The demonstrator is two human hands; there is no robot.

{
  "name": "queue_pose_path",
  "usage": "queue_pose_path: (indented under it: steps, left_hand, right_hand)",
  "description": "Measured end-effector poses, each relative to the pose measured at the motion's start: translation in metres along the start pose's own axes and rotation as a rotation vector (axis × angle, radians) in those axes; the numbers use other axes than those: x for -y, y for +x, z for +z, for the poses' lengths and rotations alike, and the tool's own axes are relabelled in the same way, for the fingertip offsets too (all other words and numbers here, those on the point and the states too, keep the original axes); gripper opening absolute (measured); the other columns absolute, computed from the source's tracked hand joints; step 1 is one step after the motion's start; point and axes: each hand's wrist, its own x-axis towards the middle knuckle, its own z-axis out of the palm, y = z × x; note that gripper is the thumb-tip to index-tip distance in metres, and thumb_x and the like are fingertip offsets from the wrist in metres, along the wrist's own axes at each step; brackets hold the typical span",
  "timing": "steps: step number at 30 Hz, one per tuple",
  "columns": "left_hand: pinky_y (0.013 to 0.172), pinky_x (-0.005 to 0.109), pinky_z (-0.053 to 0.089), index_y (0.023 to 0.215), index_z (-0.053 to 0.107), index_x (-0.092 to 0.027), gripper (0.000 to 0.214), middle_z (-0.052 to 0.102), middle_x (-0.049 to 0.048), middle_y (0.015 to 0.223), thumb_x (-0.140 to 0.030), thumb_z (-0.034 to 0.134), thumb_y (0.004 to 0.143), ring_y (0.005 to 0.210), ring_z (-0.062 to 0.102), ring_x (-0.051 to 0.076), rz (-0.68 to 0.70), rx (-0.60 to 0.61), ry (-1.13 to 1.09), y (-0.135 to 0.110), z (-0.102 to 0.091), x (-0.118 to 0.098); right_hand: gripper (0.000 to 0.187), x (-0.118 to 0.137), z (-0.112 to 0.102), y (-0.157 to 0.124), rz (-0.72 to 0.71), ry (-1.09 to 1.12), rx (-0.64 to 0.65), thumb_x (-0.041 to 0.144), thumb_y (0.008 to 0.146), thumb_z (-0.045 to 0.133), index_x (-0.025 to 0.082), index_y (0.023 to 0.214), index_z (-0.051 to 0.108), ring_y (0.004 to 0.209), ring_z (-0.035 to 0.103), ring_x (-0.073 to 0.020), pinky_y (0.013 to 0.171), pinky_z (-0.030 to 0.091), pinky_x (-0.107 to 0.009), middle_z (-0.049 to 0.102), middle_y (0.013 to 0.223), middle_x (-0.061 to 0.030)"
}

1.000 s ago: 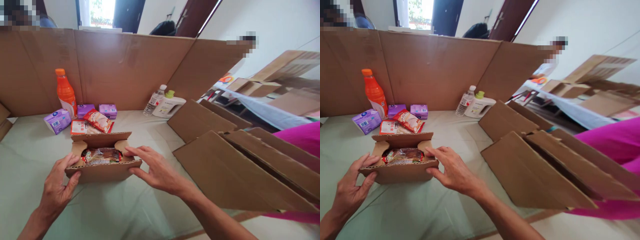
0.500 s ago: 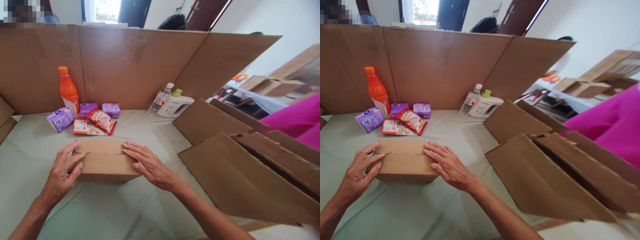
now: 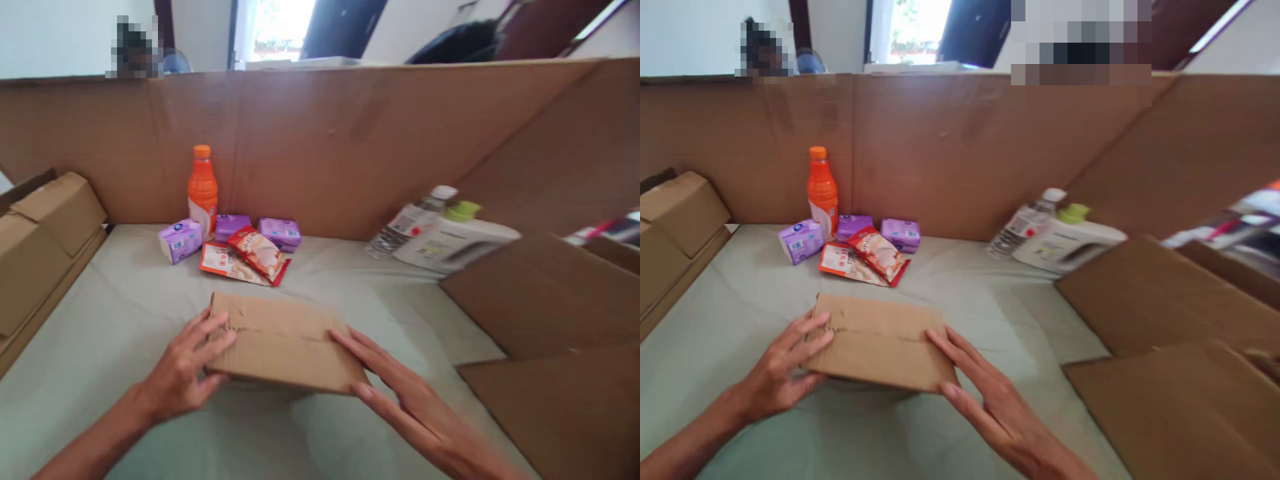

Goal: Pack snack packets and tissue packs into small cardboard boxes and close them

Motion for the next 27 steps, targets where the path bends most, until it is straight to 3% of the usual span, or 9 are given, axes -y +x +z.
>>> queue_pose_path:
  steps: [3,5,8,10,14,17,19,22,27]
  left_hand:
    - [0.108,0.046,0.053,0.145,0.049,-0.019,0.058,0.052,0.0177,0.149,-0.011,0.059,0.089,0.144,0.045,0.030,-0.091,-0.100,0.125,-0.053,-0.015,-0.023]
    - [0.107,0.041,0.054,0.146,0.047,-0.020,0.059,0.050,0.0167,0.151,-0.012,0.060,0.089,0.141,0.049,0.029,-0.177,-0.135,0.241,-0.092,-0.035,-0.031]
    - [0.107,0.034,0.054,0.149,0.046,-0.023,0.061,0.051,0.0132,0.149,-0.014,0.062,0.090,0.132,0.057,0.025,-0.306,-0.174,0.442,-0.136,-0.069,-0.025]
    - [0.111,0.036,0.050,0.150,0.045,-0.026,0.060,0.056,0.0106,0.144,-0.019,0.062,0.092,0.125,0.062,0.023,-0.394,-0.261,0.569,-0.147,-0.087,-0.008]
    - [0.110,0.053,0.048,0.145,0.048,-0.022,0.051,0.056,0.0161,0.141,-0.029,0.056,0.095,0.127,0.059,0.033,-0.583,-0.383,0.736,-0.123,-0.102,0.054]
    - [0.107,0.059,0.047,0.136,0.054,-0.010,0.046,0.051,0.0265,0.143,-0.022,0.052,0.091,0.133,0.052,0.041,-0.731,-0.330,0.786,-0.081,-0.101,0.113]
    - [0.107,0.061,0.045,0.135,0.054,-0.007,0.047,0.047,0.0296,0.146,-0.018,0.053,0.089,0.135,0.048,0.044,-0.782,-0.321,0.799,-0.053,-0.099,0.150]
    - [0.104,0.063,0.045,0.137,0.053,-0.008,0.048,0.042,0.0294,0.150,-0.017,0.053,0.090,0.133,0.048,0.045,-0.828,-0.345,0.811,-0.021,-0.098,0.190]
    - [0.098,0.062,0.049,0.140,0.050,-0.010,0.049,0.040,0.0292,0.150,-0.019,0.052,0.092,0.129,0.051,0.045,-0.873,-0.353,0.809,-0.001,-0.101,0.222]
  right_hand:
    - [0.076,0.021,0.012,0.012,-0.130,0.013,0.107,0.047,0.098,0.054,0.037,0.163,0.016,0.149,0.032,-0.0320,0.111,0.047,-0.050,0.029,0.165,-0.0071]
    - [0.083,0.046,0.026,0.043,-0.213,0.041,0.224,0.046,0.095,0.059,0.033,0.164,0.013,0.151,0.029,-0.0321,0.113,0.044,-0.048,0.024,0.167,-0.0100]
    - [0.082,0.095,0.051,0.129,-0.356,0.101,0.412,0.036,0.094,0.060,0.024,0.164,0.018,0.153,0.026,-0.0307,0.120,0.034,-0.050,0.020,0.168,-0.0147]
    - [0.087,0.133,0.067,0.203,-0.495,0.123,0.503,0.032,0.089,0.067,0.019,0.163,0.022,0.152,0.028,-0.0299,0.122,0.030,-0.048,0.025,0.166,-0.0169]
    - [0.076,0.202,0.099,0.338,-0.555,-0.003,0.469,0.015,0.088,0.062,0.020,0.158,0.034,0.145,0.041,-0.0218,0.120,0.032,-0.038,0.042,0.159,-0.0106]
    - [0.063,0.234,0.125,0.403,-0.425,-0.053,0.321,0.007,0.093,0.045,0.016,0.156,0.037,0.145,0.038,-0.0300,0.119,0.030,-0.050,0.037,0.160,-0.0183]
    - [0.060,0.245,0.145,0.430,-0.317,-0.066,0.232,0.008,0.097,0.036,0.013,0.156,0.033,0.144,0.039,-0.0355,0.115,0.032,-0.056,0.033,0.159,-0.0243]
    - [0.067,0.251,0.172,0.458,-0.204,-0.047,0.195,0.010,0.096,0.039,0.011,0.159,0.020,0.133,0.052,-0.0351,0.106,0.043,-0.051,0.044,0.150,-0.0271]
    - [0.087,0.252,0.200,0.482,-0.171,0.039,0.200,0.011,0.088,0.052,0.007,0.159,0.001,0.127,0.058,-0.0339,0.101,0.047,-0.046,0.050,0.146,-0.0268]
